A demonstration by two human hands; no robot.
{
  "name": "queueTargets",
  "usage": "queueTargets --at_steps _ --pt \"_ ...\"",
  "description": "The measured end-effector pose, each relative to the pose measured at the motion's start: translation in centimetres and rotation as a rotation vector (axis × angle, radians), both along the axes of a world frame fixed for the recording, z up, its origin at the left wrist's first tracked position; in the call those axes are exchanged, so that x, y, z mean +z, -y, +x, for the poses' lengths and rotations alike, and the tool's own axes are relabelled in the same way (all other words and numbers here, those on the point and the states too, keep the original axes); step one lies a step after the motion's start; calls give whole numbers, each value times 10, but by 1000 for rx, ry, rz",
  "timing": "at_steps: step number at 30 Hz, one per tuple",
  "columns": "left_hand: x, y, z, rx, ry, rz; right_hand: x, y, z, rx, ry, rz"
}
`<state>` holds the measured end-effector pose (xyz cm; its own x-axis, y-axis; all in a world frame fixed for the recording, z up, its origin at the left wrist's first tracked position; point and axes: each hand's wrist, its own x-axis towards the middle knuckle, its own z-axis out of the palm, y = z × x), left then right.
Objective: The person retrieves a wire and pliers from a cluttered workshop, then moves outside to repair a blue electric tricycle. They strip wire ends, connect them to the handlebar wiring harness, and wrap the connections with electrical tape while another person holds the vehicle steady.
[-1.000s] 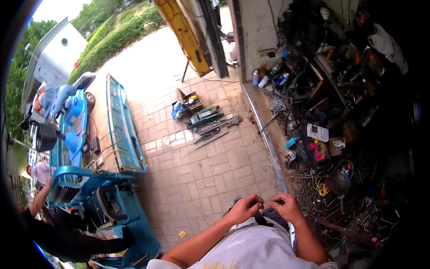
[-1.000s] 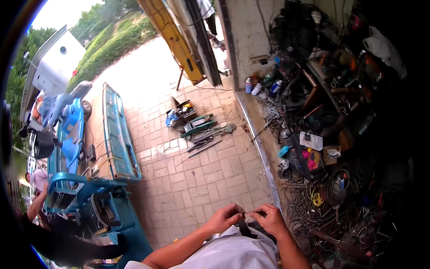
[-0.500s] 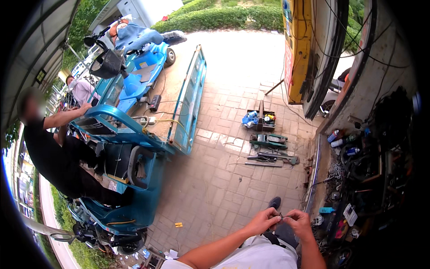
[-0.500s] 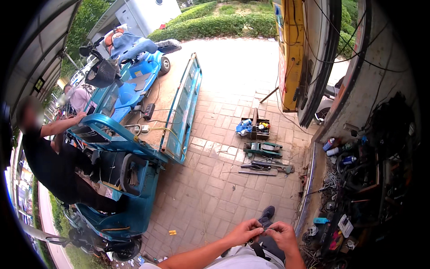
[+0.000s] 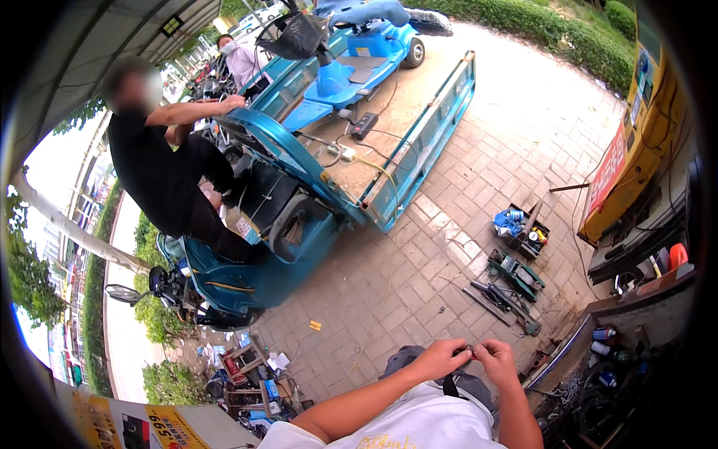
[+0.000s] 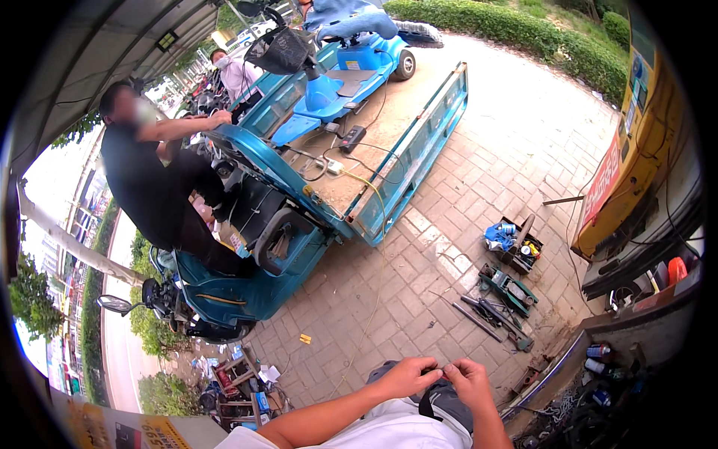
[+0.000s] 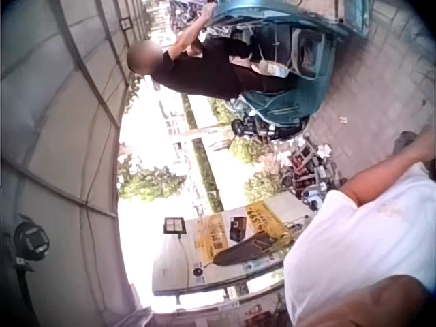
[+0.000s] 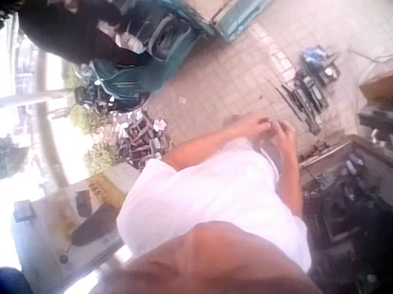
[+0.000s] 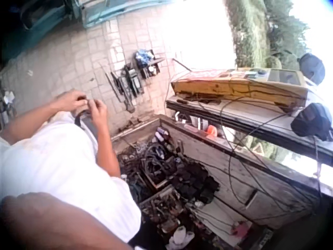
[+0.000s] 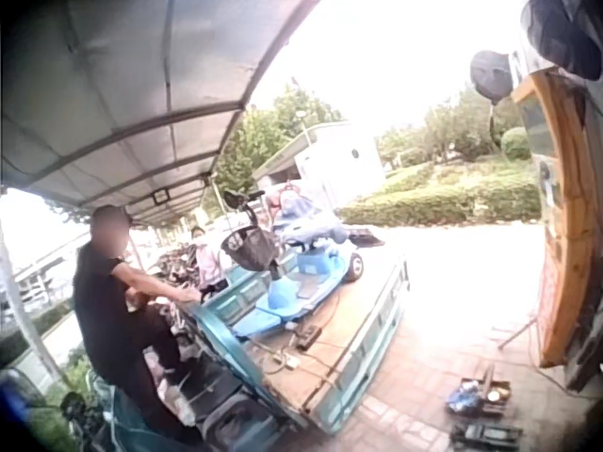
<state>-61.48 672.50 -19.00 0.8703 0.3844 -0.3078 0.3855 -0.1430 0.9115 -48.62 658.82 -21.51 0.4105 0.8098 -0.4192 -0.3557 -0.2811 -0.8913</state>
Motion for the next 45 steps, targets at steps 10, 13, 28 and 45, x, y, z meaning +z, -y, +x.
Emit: queueTargets --at_steps 10,13,28,45 --pt "-5 -112 10 214 14 13 3 -155 67 380 -120 -42" --pt "-14 -173 25 97 65 -34 5 -198 84 384 -202 -89" --pt "26 -375 75 418 299 -513 80 -410 92 199 55 11" --pt "37 -467 121 863 54 -67 52 -613 198 791 -364 -102"
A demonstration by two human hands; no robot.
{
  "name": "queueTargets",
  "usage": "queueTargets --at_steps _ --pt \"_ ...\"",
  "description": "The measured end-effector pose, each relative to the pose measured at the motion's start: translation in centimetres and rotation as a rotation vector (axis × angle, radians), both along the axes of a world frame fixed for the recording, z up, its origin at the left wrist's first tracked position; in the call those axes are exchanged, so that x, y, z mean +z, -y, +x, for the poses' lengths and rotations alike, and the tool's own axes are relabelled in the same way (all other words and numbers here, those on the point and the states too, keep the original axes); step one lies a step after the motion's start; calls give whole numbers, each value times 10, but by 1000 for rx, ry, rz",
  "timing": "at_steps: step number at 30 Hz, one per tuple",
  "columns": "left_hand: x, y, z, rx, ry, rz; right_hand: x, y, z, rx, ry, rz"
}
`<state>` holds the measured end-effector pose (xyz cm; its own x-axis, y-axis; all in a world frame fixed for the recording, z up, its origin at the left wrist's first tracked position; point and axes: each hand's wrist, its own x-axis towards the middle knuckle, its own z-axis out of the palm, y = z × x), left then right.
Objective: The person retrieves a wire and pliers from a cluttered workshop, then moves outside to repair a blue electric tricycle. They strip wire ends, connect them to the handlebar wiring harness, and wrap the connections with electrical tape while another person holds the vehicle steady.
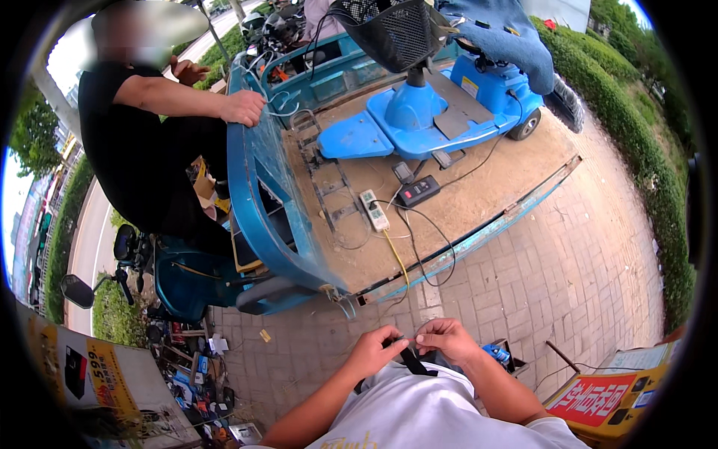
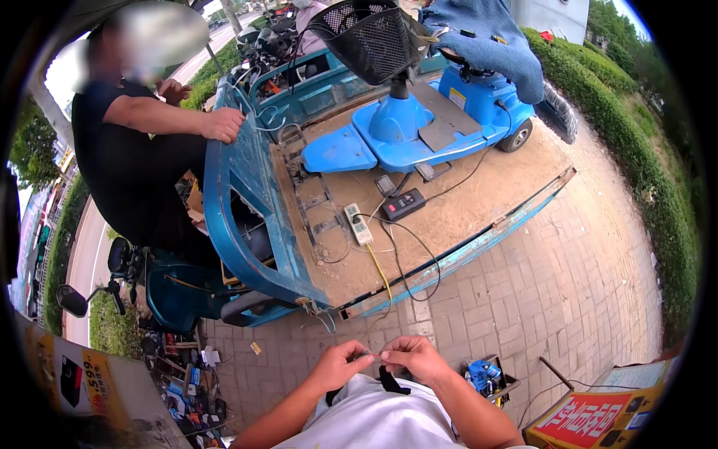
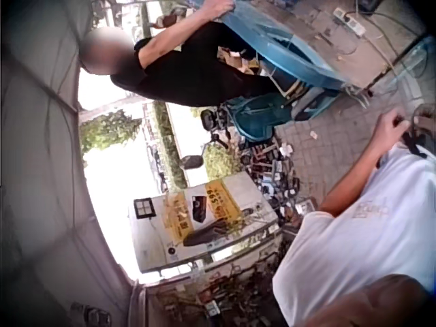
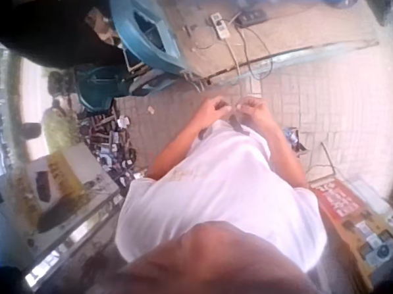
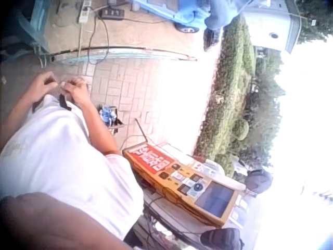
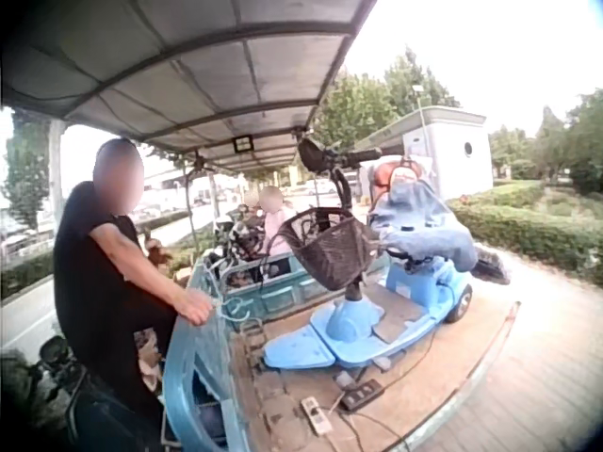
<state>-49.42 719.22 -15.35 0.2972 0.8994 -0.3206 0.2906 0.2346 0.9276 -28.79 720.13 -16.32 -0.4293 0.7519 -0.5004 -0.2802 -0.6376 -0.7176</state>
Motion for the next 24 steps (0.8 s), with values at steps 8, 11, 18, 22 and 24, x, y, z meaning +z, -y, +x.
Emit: queueTargets --at_steps 8,11,18,22,24 --pt "-6 9 42 363 551 -284 -15 -43 15 127 -300 321" --pt "7 27 36 626 685 -290 -14 -43 -14 215 -295 357" --pt "-11 94 -10 1184 550 -173 -65 -136 -26 -351 -33 128" --pt "-32 124 -37 1211 555 -145 -99 -234 21 -302 193 -72" --pt "-32 126 -47 1197 562 -135 -87 -247 19 -353 500 37"
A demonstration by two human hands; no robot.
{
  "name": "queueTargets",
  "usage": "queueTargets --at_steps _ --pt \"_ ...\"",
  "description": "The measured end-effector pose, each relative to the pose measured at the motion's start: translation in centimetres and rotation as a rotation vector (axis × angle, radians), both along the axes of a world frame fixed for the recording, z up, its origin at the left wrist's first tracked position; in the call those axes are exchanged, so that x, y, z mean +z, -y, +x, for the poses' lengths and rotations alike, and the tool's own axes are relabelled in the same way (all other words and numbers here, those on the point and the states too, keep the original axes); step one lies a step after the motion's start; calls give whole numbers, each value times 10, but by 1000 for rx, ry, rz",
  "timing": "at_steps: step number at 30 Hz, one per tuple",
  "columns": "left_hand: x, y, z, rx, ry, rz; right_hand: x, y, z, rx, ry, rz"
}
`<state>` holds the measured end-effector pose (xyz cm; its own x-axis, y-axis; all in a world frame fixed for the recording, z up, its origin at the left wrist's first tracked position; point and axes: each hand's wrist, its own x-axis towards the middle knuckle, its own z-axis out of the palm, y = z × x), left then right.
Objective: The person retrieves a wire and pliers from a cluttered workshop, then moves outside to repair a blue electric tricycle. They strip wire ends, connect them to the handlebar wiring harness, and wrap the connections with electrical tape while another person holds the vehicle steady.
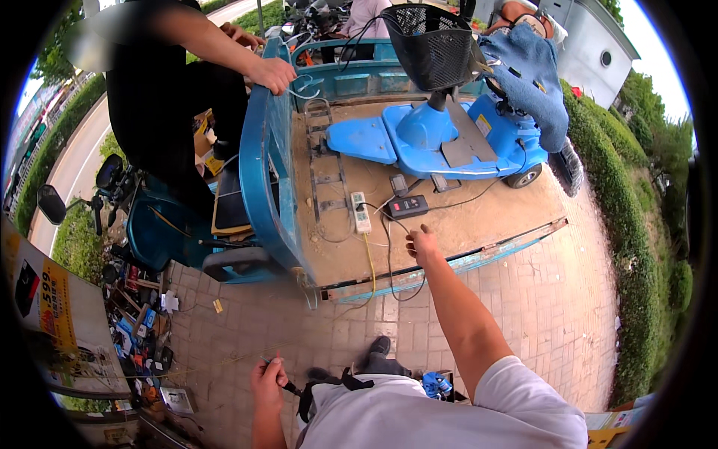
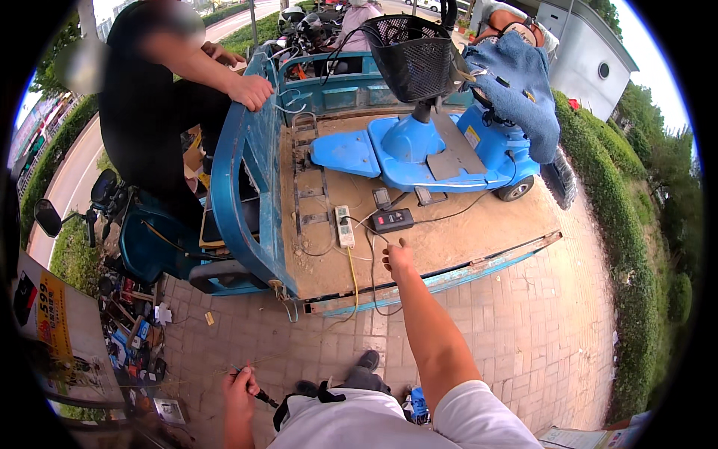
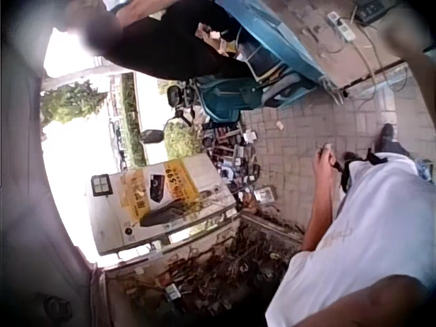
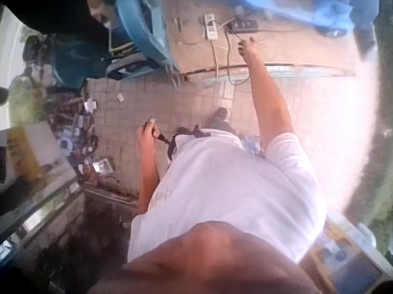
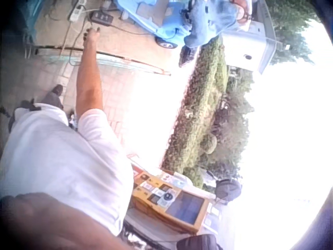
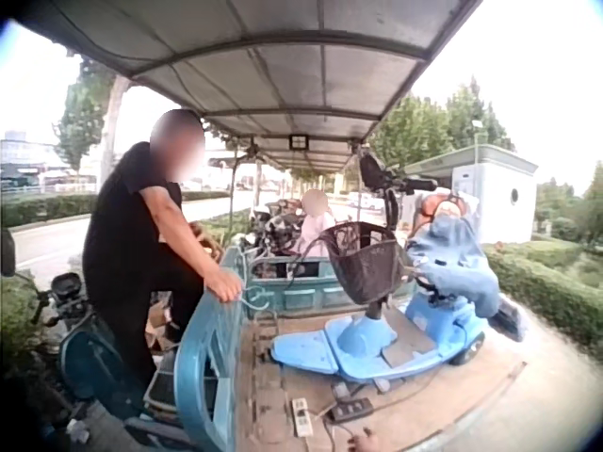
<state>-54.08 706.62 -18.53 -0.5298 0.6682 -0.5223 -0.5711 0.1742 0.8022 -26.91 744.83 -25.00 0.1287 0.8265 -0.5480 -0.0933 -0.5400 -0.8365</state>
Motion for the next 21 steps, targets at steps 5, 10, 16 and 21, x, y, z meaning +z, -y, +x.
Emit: queueTargets --at_steps 5,10,16,21 --pt "-5 21 -29 -170 -237 33 72 139 -103 705 -84 246" --pt "16 30 -33 -413 -557 76 100 293 -156 1022 -62 397" --pt "24 50 -55 -430 -780 108 96 313 -173 1181 64 419" --pt "8 60 -58 -379 -758 61 114 313 -174 1201 63 449"
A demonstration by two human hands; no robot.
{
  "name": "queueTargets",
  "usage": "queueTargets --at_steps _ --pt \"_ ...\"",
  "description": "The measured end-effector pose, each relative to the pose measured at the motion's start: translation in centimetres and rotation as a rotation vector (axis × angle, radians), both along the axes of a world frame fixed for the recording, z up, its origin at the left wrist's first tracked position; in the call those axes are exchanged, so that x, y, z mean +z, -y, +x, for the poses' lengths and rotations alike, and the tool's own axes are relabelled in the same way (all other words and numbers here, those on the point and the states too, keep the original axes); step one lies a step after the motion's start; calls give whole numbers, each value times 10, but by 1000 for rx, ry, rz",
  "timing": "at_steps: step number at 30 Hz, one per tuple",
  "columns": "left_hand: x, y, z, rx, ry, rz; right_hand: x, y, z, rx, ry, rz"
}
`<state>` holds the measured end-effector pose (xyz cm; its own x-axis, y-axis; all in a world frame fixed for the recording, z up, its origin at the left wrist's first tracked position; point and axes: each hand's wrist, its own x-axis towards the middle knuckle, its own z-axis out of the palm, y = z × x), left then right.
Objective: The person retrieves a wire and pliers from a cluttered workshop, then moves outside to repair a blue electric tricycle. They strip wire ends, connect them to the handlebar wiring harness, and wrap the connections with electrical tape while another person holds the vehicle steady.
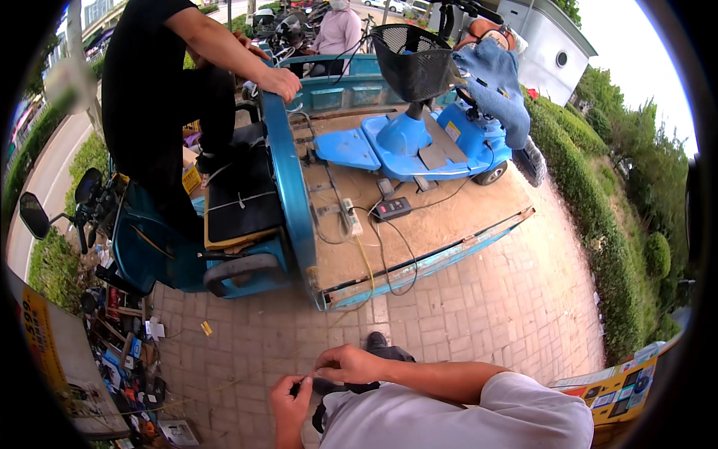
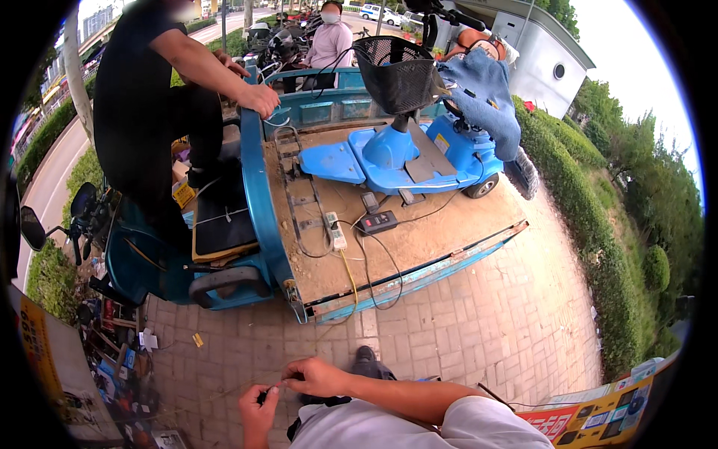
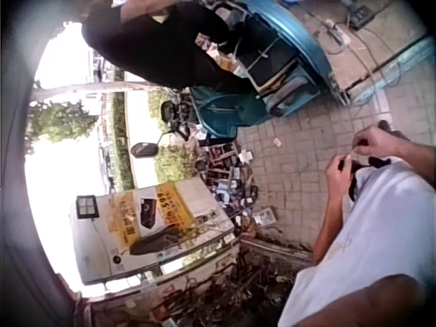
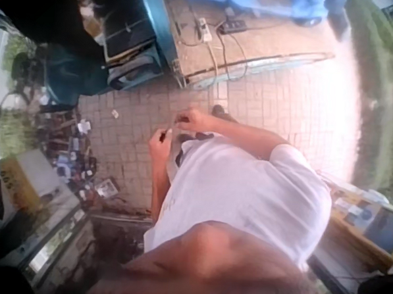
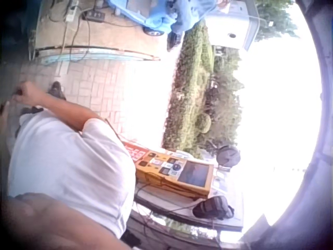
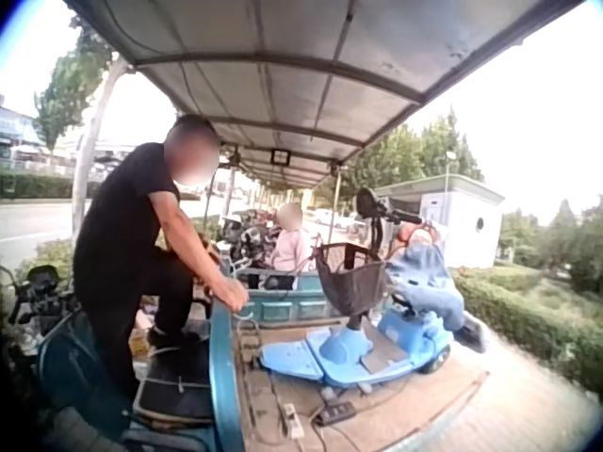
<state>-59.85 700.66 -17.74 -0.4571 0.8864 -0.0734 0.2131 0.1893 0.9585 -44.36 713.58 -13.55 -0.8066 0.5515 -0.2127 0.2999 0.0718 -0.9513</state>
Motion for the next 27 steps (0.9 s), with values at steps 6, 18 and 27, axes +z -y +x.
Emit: queueTargets --at_steps 6,18,27 --pt "0 -33 24 -24 25 -39 -21 -35 24 70 -26 86" --pt "-5 -230 172 -114 25 -309 -77 -207 179 31 -90 252" --pt "1 -336 274 -253 40 -607 -99 -319 294 127 -149 64"
